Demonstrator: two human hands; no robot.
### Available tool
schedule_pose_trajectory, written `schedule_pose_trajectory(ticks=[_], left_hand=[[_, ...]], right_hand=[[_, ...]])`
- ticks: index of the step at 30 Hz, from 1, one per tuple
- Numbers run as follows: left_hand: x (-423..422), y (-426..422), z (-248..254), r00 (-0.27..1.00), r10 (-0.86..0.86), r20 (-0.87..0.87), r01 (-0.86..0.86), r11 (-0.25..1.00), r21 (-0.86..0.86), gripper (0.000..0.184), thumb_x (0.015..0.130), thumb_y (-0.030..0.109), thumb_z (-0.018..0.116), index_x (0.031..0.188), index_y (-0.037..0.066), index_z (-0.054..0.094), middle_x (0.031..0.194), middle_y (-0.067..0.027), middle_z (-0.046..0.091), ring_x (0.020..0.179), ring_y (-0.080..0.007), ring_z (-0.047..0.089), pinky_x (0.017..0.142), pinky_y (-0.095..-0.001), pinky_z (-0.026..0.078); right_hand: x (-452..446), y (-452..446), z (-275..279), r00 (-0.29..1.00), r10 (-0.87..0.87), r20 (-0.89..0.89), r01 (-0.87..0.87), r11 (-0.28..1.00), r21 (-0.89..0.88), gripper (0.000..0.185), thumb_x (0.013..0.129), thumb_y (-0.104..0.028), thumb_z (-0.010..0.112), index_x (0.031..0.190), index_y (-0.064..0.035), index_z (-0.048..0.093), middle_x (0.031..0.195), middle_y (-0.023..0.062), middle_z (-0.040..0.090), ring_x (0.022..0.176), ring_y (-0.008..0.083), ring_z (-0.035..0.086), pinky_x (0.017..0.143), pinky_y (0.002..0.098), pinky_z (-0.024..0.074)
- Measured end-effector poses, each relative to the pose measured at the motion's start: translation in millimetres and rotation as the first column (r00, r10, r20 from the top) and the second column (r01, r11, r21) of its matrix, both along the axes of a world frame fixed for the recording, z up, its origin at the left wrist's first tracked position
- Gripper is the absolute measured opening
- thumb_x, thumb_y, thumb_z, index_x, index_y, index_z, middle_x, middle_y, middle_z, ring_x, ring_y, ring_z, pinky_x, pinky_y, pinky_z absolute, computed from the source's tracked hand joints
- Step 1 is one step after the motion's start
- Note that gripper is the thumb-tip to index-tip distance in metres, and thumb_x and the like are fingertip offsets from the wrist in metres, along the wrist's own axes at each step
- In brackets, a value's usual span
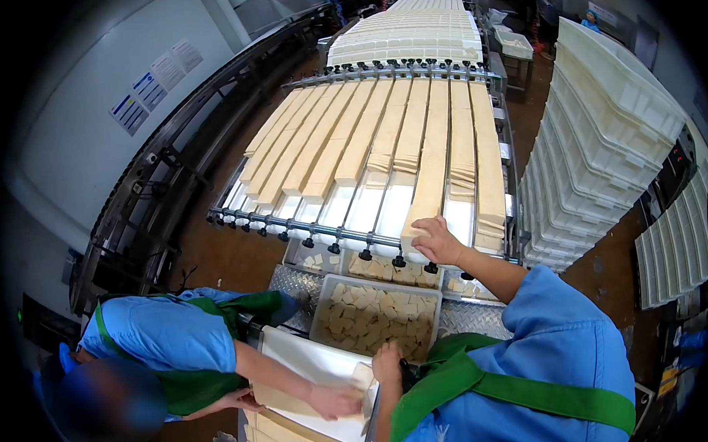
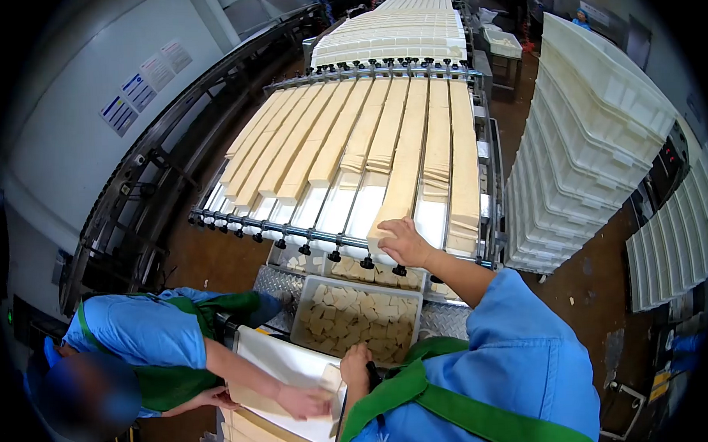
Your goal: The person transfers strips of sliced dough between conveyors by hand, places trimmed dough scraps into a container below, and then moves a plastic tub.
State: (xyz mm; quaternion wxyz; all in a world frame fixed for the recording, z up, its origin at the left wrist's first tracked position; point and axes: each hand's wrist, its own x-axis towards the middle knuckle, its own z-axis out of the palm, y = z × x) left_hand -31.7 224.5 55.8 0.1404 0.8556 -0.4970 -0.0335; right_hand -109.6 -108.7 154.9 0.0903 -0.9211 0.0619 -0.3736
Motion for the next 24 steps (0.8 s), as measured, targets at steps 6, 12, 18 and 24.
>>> schedule_pose_trajectory(ticks=[6, 12, 18, 24], left_hand=[[0.5, 0.2, 10.2, 0.999, -0.007, -0.037, 0.008, 0.999, 0.036, 0.008, 0.082, 0.017, 0.056, 0.086, 0.01, 0.06, 0.08, -0.0085, 0.061, 0.076, -0.0269, 0.063, 0.064, -0.041, 0.051], [1.2, 2.0, 5.2, 0.999, -0.031, -0.036, 0.03, 1.0, -0.003, 0.017, 0.083, 0.015, 0.057, 0.097, 0.009, 0.064, 0.085, -0.0088, 0.064, 0.077, -0.0289, 0.063, 0.066, -0.0405, 0.051], [22.8, -47.3, 38.3, 0.775, -0.02, -0.631, -0.295, 0.873, -0.389, 0.03, 0.094, 0.015, 0.051, 0.12, 0.002, 0.057, 0.108, -0.0166, 0.065, 0.099, -0.0288, 0.063, 0.084, -0.0364, 0.049], [14.3, -168.1, 84.1, 0.206, -0.305, -0.93, -0.453, 0.812, -0.367, 0.057, 0.099, 0.023, 0.048, 0.144, -0.001, 0.024, 0.134, -0.0093, 0.046, 0.112, -0.0136, 0.048, 0.095, -0.0291, 0.039]], right_hand=[[1.1, 1.2, 0.9, 1.0, 0.001, 0.013, -0.001, 1.0, 0.025, 0.015, 0.078, -0.012, 0.066, 0.092, -0.0151, 0.063, 0.118, 0.0122, 0.051, 0.11, 0.0278, 0.049, 0.093, 0.0451, 0.0295], [1.9, -1.2, -5.4, 1.0, -0.003, -0.002, 0.003, 1.0, 0.031, 0.015, 0.079, -0.012, 0.066, 0.093, -0.0151, 0.063, 0.122, 0.0123, 0.049, 0.112, 0.0288, 0.047, 0.094, 0.0448, 0.0293], [1.5, 1.2, -8.5, 1.0, -0.029, 0.009, 0.028, 0.998, 0.062, 0.015, 0.076, -0.013, 0.069, 0.089, -0.016, 0.063, 0.119, 0.0112, 0.051, 0.111, 0.0268, 0.048, 0.092, 0.0462, 0.0303], [0.2, 1.4, -9.6, 1.0, -0.017, -0.019, 0.019, 0.99, 0.138, 0.028, 0.076, -0.013, 0.07, 0.102, -0.0172, 0.061, 0.123, 0.0124, 0.05, 0.117, 0.0285, 0.046, 0.093, 0.0481, 0.0304]])
